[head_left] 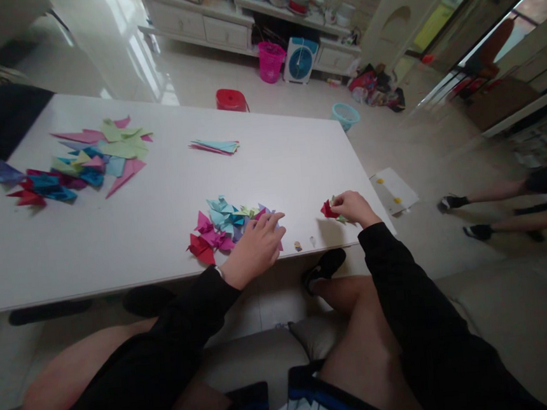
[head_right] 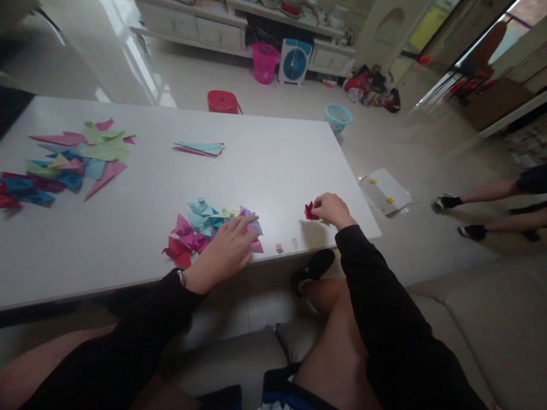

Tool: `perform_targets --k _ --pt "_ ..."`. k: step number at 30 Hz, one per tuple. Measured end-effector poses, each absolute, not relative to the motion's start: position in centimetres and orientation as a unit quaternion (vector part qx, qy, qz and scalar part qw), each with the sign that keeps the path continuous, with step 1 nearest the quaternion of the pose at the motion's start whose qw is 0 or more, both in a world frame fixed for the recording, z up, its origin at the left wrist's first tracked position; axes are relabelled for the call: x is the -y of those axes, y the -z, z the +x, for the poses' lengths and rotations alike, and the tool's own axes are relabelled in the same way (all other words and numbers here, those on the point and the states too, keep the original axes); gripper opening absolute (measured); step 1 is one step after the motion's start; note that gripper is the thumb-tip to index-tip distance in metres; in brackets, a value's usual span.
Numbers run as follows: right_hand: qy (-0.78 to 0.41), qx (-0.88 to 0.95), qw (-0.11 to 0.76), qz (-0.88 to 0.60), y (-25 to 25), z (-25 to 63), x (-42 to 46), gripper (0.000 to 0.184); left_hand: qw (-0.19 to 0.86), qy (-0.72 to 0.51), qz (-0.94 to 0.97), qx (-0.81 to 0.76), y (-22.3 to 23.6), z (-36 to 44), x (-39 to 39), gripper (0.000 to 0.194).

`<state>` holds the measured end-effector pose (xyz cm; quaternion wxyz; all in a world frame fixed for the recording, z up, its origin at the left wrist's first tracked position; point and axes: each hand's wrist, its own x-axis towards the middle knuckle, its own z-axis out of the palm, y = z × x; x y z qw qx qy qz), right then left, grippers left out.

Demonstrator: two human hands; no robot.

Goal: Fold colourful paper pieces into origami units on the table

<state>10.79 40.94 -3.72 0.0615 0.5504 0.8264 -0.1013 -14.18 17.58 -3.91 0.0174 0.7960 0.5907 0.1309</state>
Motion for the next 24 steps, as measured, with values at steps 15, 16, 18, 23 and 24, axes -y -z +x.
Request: perform_targets --k 15,16,18,23,24 --pt "0.050 -0.807 0.151 0.569 7.7 13.4 -43.5 0.028 0.052 -0.137 0.784 -0.603 3.7 -14.9 -17.6 0.028" --pt "0.050 -0.804 0.151 0.573 8.0 13.5 -43.8 0.029 0.054 -0.137 0.781 -0.607 3.8 -15.3 -17.6 0.029" --pt "0.053 -0.803 0.155 0.573 8.3 13.6 -44.1 0.028 0.061 -0.137 0.772 -0.618 3.8 -16.1 -17.5 0.028" --pt "0.061 -0.805 0.151 0.571 7.9 13.4 -44.2 0.028 0.071 -0.154 0.737 -0.655 3.8 -19.0 -17.1 0.034" --pt "0.061 -0.808 0.143 0.569 7.7 13.1 -44.2 0.028 0.073 -0.159 0.722 -0.670 3.8 -19.9 -17.1 0.034"
